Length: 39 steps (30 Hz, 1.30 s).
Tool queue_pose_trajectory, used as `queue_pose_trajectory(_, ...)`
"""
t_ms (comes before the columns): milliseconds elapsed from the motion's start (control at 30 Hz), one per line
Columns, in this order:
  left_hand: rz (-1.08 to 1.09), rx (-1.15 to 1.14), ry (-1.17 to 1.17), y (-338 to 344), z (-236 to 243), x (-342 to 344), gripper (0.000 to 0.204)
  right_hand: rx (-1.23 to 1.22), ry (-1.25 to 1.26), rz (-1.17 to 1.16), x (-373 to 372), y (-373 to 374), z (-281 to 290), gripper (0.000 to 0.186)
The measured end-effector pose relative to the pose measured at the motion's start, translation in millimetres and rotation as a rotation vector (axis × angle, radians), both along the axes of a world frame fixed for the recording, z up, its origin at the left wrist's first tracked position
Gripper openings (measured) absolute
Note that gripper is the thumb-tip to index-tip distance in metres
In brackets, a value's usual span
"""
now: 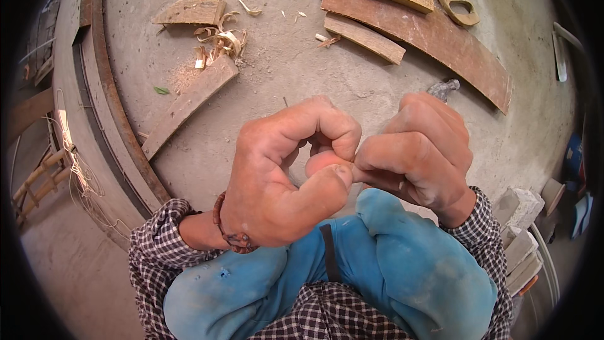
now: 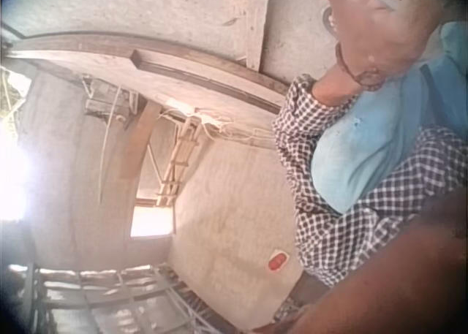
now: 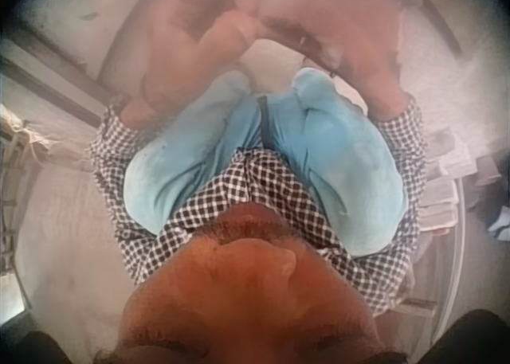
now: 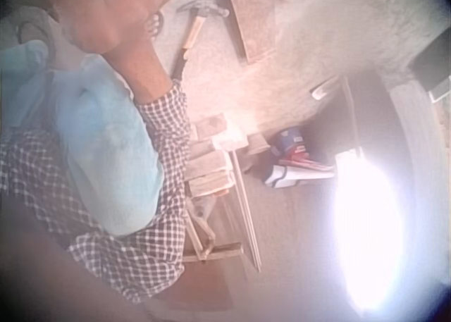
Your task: The person is cutting a piece of wood using a hand saw. They hold the wood steady with one hand while sawing with the other, creating wood shavings on the floor.
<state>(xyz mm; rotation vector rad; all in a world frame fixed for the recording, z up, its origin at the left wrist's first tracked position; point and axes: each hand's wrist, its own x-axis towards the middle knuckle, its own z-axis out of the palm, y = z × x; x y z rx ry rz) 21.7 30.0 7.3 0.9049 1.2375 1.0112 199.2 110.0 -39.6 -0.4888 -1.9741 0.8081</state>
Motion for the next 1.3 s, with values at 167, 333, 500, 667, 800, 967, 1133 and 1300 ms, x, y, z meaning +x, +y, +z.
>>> queue_pose_trajectory(167,0.003,0.023,0.022,3,-2,1,0.010,-0.005,0.030,-0.023,-4,2,-3,0.026)
queue_pose_trajectory(333,0.002,0.017,0.003,3,-2,0,0.009,-0.027,0.034,-0.013,-4,1,-5,0.026)
queue_pose_trajectory(500,0.000,0.032,0.018,2,-4,0,0.008,-0.039,-0.003,0.027,0,0,-5,0.029)
queue_pose_trajectory(667,0.006,0.059,0.048,2,-3,2,0.009,-0.001,0.026,-0.017,-4,-1,-5,0.022)
queue_pose_trajectory(800,0.027,0.100,0.109,2,-2,5,0.011,0.057,0.017,0.003,0,2,-6,0.021)
queue_pose_trajectory(967,0.003,0.239,0.232,2,-8,4,0.012,0.091,0.014,0.015,2,2,-9,0.021)
queue_pose_trajectory(1133,-0.138,0.293,0.252,3,-6,-5,0.018,0.109,0.025,0.006,2,2,-10,0.021)
queue_pose_trajectory(1300,-0.133,0.304,0.230,2,-8,-5,0.017,0.113,0.027,0.012,1,3,-9,0.021)
